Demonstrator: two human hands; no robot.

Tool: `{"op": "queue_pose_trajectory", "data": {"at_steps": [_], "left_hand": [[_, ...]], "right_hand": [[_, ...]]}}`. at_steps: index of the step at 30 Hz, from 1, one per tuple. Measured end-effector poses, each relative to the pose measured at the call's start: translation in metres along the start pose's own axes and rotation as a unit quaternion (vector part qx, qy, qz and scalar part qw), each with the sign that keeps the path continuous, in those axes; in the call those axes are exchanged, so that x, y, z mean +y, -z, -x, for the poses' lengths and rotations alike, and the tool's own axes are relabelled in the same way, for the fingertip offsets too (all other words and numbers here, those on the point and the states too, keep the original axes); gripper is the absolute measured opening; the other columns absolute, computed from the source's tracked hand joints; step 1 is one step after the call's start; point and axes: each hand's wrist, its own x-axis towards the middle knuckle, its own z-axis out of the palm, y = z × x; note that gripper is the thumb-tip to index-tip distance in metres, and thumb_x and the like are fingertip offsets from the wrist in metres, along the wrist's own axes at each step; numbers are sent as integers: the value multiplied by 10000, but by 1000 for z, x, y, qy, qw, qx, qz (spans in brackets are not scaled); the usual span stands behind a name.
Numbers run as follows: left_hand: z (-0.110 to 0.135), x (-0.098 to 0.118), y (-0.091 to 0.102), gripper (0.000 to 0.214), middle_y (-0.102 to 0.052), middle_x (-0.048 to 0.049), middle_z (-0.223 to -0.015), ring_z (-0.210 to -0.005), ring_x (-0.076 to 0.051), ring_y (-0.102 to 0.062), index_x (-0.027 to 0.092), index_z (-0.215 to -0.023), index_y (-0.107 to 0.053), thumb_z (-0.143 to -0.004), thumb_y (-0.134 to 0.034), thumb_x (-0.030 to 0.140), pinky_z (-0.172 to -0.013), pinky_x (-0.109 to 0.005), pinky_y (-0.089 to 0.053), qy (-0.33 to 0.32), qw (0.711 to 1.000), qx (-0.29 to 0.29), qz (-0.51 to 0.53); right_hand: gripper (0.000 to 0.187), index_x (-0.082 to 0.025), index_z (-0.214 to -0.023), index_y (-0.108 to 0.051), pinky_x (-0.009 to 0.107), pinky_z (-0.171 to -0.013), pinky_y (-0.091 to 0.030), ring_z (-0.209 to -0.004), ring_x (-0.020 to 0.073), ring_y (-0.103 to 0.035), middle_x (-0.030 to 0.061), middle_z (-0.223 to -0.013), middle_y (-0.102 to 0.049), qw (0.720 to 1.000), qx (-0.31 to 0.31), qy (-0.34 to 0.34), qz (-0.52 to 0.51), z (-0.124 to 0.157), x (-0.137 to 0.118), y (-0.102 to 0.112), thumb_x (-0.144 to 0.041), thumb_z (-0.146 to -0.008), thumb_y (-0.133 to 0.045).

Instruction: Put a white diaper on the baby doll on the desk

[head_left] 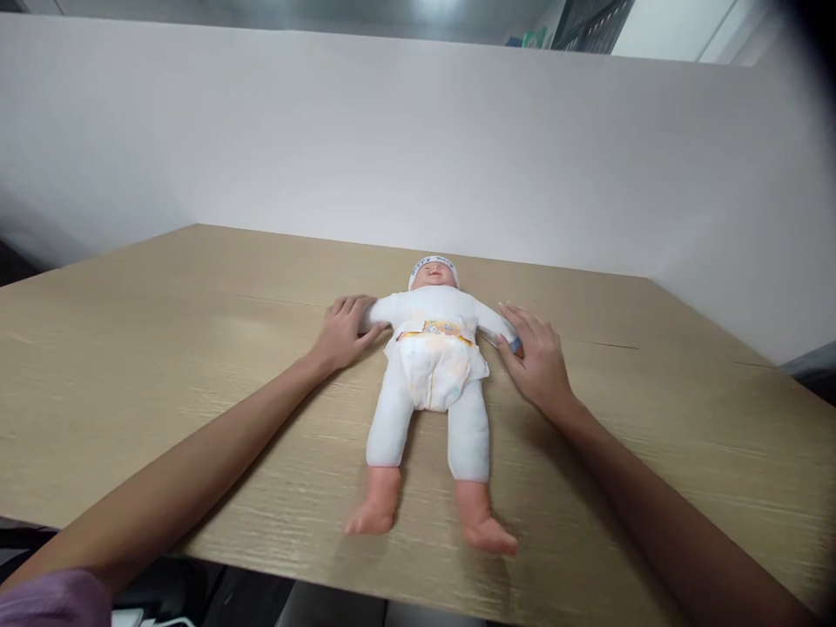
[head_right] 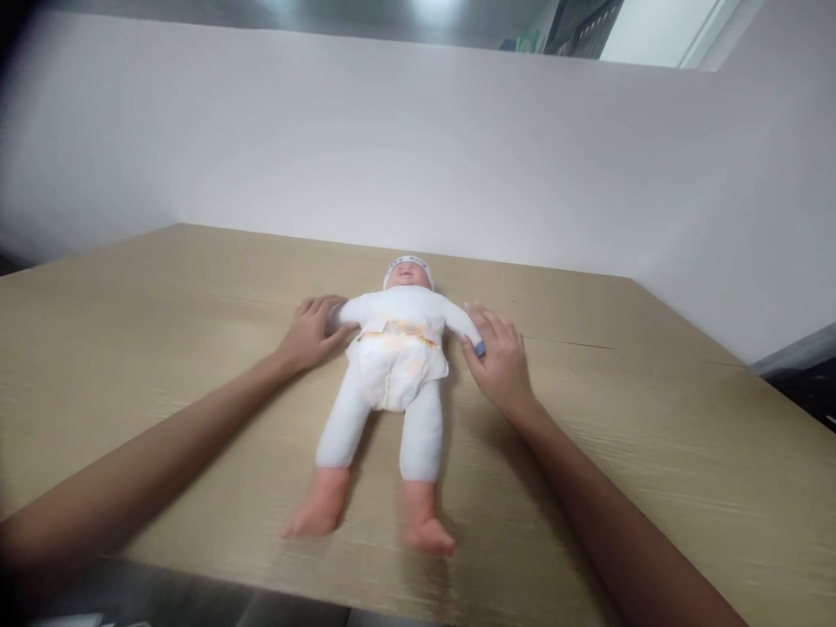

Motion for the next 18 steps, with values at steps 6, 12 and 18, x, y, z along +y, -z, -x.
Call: {"op": "queue_pose_trajectory", "data": {"at_steps": [6, 12, 18], "left_hand": [[-6, 14, -2, 584, -693, -202, -1284, -1244, -411, -535, 121, -1313, -620, -960, -573, 584, -1093, -548, -386, 90, 993, -59, -47], [8, 71, 38, 397, -767, -157, -1021, -922, -341, -706, 152, -1108, -628, -902, -614, 491, -742, -384, -508, 184, 977, -112, 2], [101, 156, 106, 389, -758, -78, -949, -844, -317, -723, 239, -1033, -550, -885, -614, 593, -682, -389, -524, 236, 962, -75, 113]], "right_hand": [[522, -118, -1343, -653, 548, -1030, -479, -1160, 380, -610, 213, -1249, -689, 995, -51, -91, 8, -5, 7, -22, -479, -975, -568], [304, -186, -1044, -736, 438, -885, -535, -999, 317, -665, 144, -1009, -706, 978, -99, -168, -73, -5, -33, -3, -410, -947, -556], [354, -251, -1190, -702, 418, -953, -528, -1119, 287, -652, 89, -1178, -688, 965, -109, -143, -189, 35, -56, 85, -492, -967, -571]]}}
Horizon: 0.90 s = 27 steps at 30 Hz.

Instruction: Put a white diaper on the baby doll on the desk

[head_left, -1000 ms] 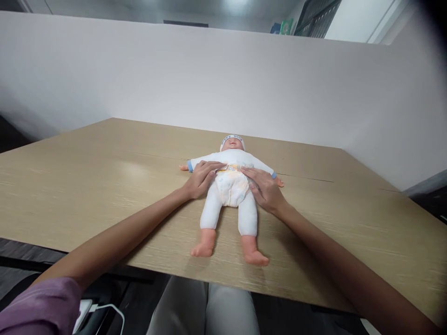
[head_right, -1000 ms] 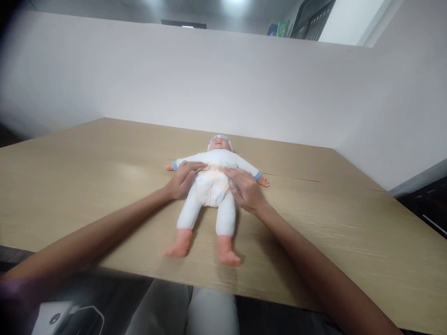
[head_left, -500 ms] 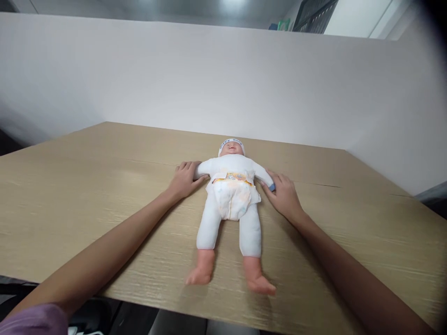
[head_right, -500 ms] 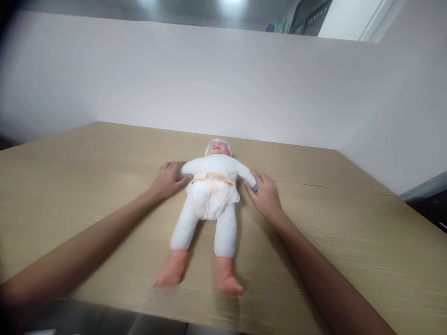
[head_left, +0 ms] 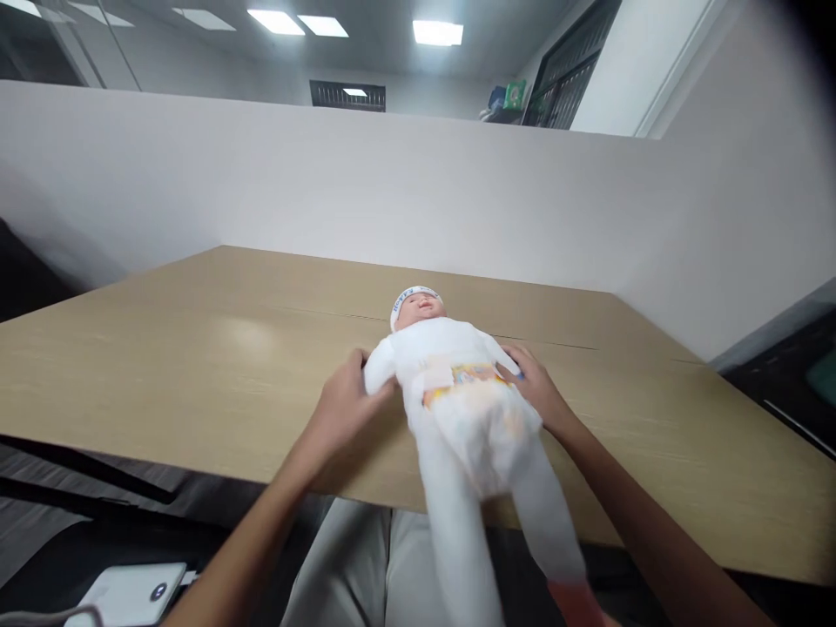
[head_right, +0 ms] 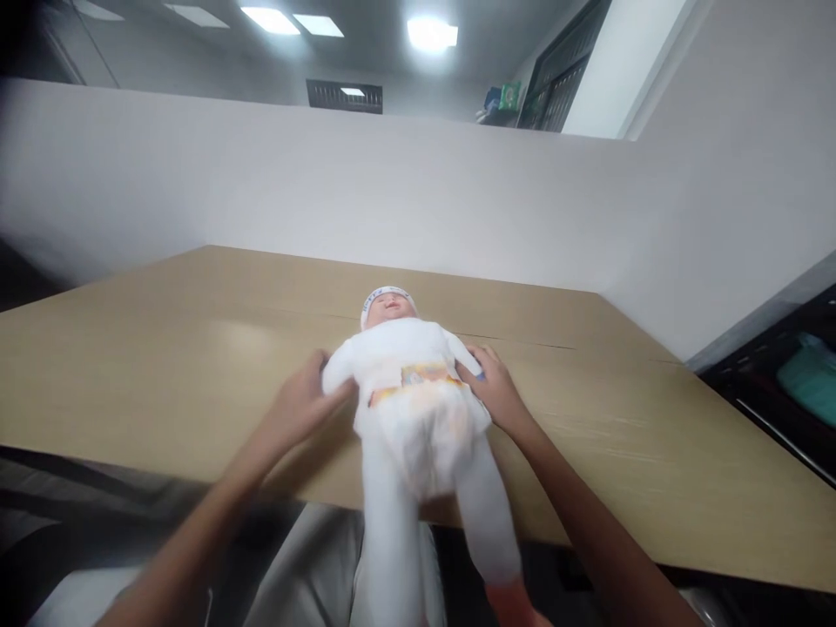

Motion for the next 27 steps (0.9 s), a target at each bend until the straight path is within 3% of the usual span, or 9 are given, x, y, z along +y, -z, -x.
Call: {"op": "queue_pose_trajectory", "data": {"at_steps": [3, 6, 8, 11, 15, 19, 22, 24, 27], "left_hand": [[94, 4, -6, 382, -764, -83, -1046, -932, -334, -744, 272, -1171, -555, -903, -573, 543, -762, -463, -586, 10, 998, -8, 55], [176, -9, -17, 532, -781, -41, -1082, -994, -387, -752, 471, -1392, -565, -862, -555, 511, -727, -546, -591, -26, 993, -111, -15], [211, -20, -21, 686, -795, -20, -1059, -1016, -444, -742, 574, -1429, -552, -751, -645, 518, -694, -598, -569, -48, 985, -160, -52], [233, -33, -23, 806, -800, -8, -1114, -1048, -471, -732, 600, -1451, -544, -664, -709, 532, -738, -638, -559, -60, 976, -194, -76], [239, -43, -22, 670, -772, 26, -1225, -1073, -415, -739, 624, -1387, -595, -733, -720, 554, -760, -593, -581, -71, 965, -226, -109], [266, -60, -7, 393, -682, -64, -1375, -1245, -308, -657, 373, -1332, -670, -959, -684, 499, -986, -487, -574, -76, 958, -242, -138], [297, -73, 10, 307, -734, -92, -1293, -1262, -389, -648, 343, -1223, -732, -944, -708, 471, -971, -555, -566, -71, 950, -257, -161], [308, -72, 17, 461, -752, -157, -1273, -1235, -510, -644, 312, -1248, -754, -825, -787, 495, -933, -677, -542, -69, 943, -268, -185], [304, -48, 13, 757, -590, -216, -1522, -1370, -545, -535, 253, -1494, -607, -805, -777, 517, -1059, -757, -439, -156, 931, -277, -181]], "right_hand": [[348, -281, -1250, -688, 439, -983, -504, -1126, 296, -628, 80, -1163, -668, 997, -61, 25, -28, 50, -26, 35, -486, -994, -571], [346, -294, -1296, -673, 444, -994, -500, -1114, 301, -611, 84, -1147, -648, 991, -118, 36, -42, 106, -51, 55, -452, -1008, -564], [365, -304, -1340, -651, 445, -1029, -491, -1158, 302, -595, 86, -1190, -635, 984, -163, 36, -57, 143, -66, 58, -437, -1011, -565], [404, -322, -1387, -623, 424, -1082, -477, -1214, 281, -580, 73, -1262, -619, 965, -250, 28, -69, 193, -83, 43, -368, -987, -602], [365, -308, -1276, -701, 437, -1073, -490, -1198, 285, -608, 66, -1220, -650, 944, -328, 5, -25, 247, -80, -12, -306, -921, -619], [436, -449, -1232, -736, 490, -1076, -508, -1228, 342, -658, 26, -1243, -718, 909, -413, -59, -11, 276, -49, -64, -298, -834, -641], [466, -425, -1369, -690, 521, -1208, -406, -1351, 347, -599, 34, -1385, -692, 919, -385, -75, -24, 280, -41, -65, -383, -913, -600], [500, -331, -1468, -631, 543, -1276, -307, -1437, 334, -522, 81, -1484, -628, 940, -326, -87, -42, 281, -54, -51, -497, -1016, -493], [551, -359, -1534, -548, 511, -1280, -314, -1498, 291, -459, 65, -1590, -536, 939, -282, -118, -159, 287, -90, -33, -609, -1060, -421]]}}
